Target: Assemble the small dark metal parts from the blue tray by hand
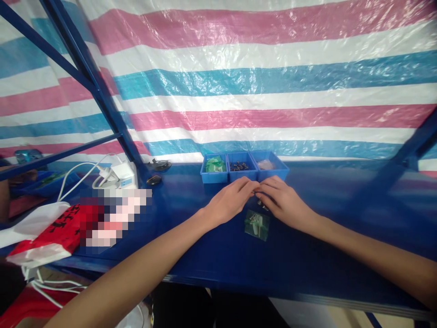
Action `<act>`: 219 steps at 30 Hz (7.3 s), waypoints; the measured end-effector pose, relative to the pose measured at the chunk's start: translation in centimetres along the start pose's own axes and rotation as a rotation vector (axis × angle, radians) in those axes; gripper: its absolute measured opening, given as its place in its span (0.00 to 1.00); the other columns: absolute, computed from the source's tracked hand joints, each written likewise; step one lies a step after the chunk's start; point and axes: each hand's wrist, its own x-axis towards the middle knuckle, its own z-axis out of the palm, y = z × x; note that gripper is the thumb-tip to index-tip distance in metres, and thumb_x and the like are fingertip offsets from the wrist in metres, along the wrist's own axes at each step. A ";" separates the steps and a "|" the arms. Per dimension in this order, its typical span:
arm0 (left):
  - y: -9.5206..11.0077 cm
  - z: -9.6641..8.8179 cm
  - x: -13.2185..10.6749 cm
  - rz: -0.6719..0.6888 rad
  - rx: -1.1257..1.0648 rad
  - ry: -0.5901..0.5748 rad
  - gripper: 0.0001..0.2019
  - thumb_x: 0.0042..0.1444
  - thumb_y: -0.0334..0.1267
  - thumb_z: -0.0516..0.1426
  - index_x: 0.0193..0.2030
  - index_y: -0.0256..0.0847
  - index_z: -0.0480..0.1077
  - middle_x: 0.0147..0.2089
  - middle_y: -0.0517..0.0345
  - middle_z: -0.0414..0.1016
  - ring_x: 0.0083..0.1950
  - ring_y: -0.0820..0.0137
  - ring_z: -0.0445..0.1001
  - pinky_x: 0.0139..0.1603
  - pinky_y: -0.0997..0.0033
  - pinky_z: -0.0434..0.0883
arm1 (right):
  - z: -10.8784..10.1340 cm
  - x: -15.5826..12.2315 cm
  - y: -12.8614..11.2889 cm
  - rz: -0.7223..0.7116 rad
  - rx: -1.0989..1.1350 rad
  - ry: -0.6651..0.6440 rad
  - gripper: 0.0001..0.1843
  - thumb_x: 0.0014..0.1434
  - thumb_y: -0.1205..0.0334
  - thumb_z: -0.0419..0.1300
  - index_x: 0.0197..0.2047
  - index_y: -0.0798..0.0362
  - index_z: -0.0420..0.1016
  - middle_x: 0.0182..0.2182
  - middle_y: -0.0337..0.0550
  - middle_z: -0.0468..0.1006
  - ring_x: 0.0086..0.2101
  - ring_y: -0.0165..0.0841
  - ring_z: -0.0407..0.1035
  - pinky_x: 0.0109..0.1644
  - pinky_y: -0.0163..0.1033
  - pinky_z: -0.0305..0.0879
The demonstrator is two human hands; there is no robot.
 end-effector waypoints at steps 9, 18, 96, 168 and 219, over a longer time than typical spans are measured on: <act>-0.1 0.0 0.0 0.066 -0.011 0.075 0.10 0.74 0.35 0.45 0.56 0.42 0.62 0.51 0.51 0.71 0.51 0.68 0.74 0.53 0.67 0.74 | -0.5 0.3 -0.2 -0.022 0.032 0.038 0.10 0.72 0.64 0.52 0.42 0.52 0.74 0.39 0.49 0.76 0.41 0.42 0.67 0.47 0.49 0.66; 0.0 0.3 0.3 0.052 -0.134 0.224 0.11 0.73 0.32 0.46 0.56 0.42 0.64 0.54 0.49 0.73 0.53 0.67 0.76 0.53 0.66 0.76 | -0.7 0.4 -0.4 -0.019 0.055 0.109 0.08 0.70 0.66 0.54 0.47 0.51 0.75 0.42 0.48 0.79 0.43 0.41 0.69 0.48 0.47 0.67; 0.1 -1.1 1.0 -0.167 -0.295 0.122 0.12 0.71 0.44 0.53 0.42 0.40 0.73 0.35 0.59 0.76 0.35 0.72 0.74 0.37 0.72 0.68 | -1.2 0.8 -1.5 0.127 0.130 0.127 0.07 0.69 0.63 0.57 0.42 0.49 0.77 0.38 0.43 0.84 0.38 0.38 0.78 0.42 0.42 0.73; -1.0 -1.8 0.6 -0.111 0.018 -0.181 0.09 0.69 0.38 0.53 0.48 0.42 0.74 0.41 0.57 0.77 0.41 0.67 0.77 0.42 0.68 0.69 | -1.4 0.8 -0.7 0.034 0.075 -0.179 0.11 0.68 0.72 0.54 0.39 0.54 0.77 0.38 0.47 0.81 0.38 0.39 0.71 0.43 0.44 0.68; -0.2 -1.9 0.6 -0.072 -0.005 0.024 0.09 0.73 0.41 0.50 0.50 0.41 0.68 0.45 0.56 0.75 0.44 0.67 0.77 0.41 0.68 0.72 | -1.3 1.1 -1.9 0.286 0.260 0.117 0.08 0.69 0.60 0.56 0.45 0.49 0.77 0.36 0.43 0.80 0.34 0.35 0.75 0.38 0.39 0.69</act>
